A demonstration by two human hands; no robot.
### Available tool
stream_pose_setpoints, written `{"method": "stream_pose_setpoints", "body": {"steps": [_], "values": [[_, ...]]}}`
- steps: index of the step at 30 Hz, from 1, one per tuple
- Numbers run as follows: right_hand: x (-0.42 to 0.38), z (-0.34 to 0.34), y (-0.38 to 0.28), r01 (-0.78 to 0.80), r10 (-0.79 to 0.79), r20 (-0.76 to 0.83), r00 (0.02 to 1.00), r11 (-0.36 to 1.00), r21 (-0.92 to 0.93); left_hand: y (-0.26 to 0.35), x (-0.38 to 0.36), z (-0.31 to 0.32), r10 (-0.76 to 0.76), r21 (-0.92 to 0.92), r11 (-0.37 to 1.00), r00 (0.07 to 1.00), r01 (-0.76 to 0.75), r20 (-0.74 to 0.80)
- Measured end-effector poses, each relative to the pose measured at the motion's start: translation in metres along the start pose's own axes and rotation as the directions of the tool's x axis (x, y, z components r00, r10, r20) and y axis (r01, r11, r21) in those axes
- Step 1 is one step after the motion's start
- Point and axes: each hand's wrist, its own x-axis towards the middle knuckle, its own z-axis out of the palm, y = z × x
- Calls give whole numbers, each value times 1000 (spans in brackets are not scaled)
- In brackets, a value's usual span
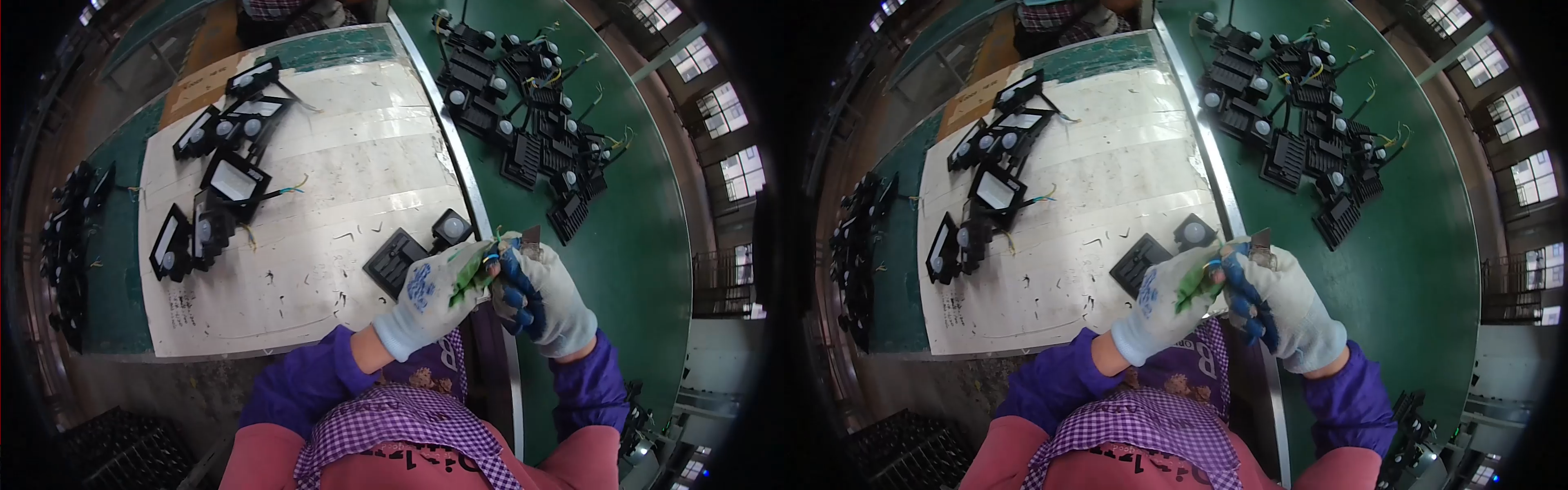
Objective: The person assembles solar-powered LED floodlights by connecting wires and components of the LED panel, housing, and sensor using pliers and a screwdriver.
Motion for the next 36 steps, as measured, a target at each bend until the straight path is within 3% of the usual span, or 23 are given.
{"method": "stream_pose_setpoints", "body": {"steps": [2, 3, 7, 13, 16, 22, 23, 24, 25, 26, 27, 30, 31, 32, 33, 34, 36], "values": [[-5, 3, -6, -127, 126, 20, 992, 990, 64, -4, -6, 2, 21, 84, 996, 999, -24, 38], [-6, 9, -9, -136, 128, -95, 987, 988, -78, -3, -8, -1, 27, 140, 989, 997, -36, 70], [-14, 11, -22, -311, 282, -150, 947, 922, -232, -16, -13, 2, 172, 223, 955, 977, -197, 129], [-7, 10, -26, -408, 418, -97, 903, 907, 107, -29, -17, 4, 220, 175, 956, 970, -235, 102], [-6, 11, -28, -414, 433, -136, 891, 898, 150, -23, -22, 1, 181, 162, 966, 974, -202, 134], [-7, 1, -17, -178, 182, -217, 959, 983, 38, -14, -7, 7, 121, 203, 969, 986, -143, 119], [-10, -1, -14, -111, 117, -276, 954, 993, 37, -11, -5, 2, 150, 173, 972, 987, -157, 51], [-12, -6, -11, -39, 49, -337, 940, 999, 35, -7, -6, -5, 65, 50, 997, 998, -66, 15], [-15, -26, -11, 19, 2, -281, 960, 997, 75, -4, -8, -11, -19, -85, 996, 1000, 18, -11], [-17, -43, -12, 71, -42, -231, 972, 991, 117, -8, -13, -18, -66, -96, 994, 997, 61, -50], [-15, -43, -14, 144, -79, -459, 885, 984, 108, -12, -19, -25, -114, -111, 988, 989, 103, -90], [-6, -96, -25, 223, -242, -471, 848, 970, -97, -23, -40, -51, -317, -291, 920, 933, 260, -169], [-2, -105, -30, 260, -313, -528, 789, 950, -175, -22, -46, -61, -469, -495, 792, 875, 357, -118], [2, -109, -37, 291, -387, -580, 717, 922, -255, -16, -52, -73, -514, -613, 718, 846, 331, -145], [5, -125, -49, 257, -399, -553, 732, 912, -319, -8, -58, -84, -559, -721, 628, 814, 292, -157], [12, -150, -58, 300, -512, -561, 650, 851, -430, -3, -64, -95, -600, -815, 528, 784, 238, -160], [34, -185, -66, 345, -713, -525, 465, 692, -634, -11, -81, -109, -615, -861, 495, 745, 111, -258]]}}
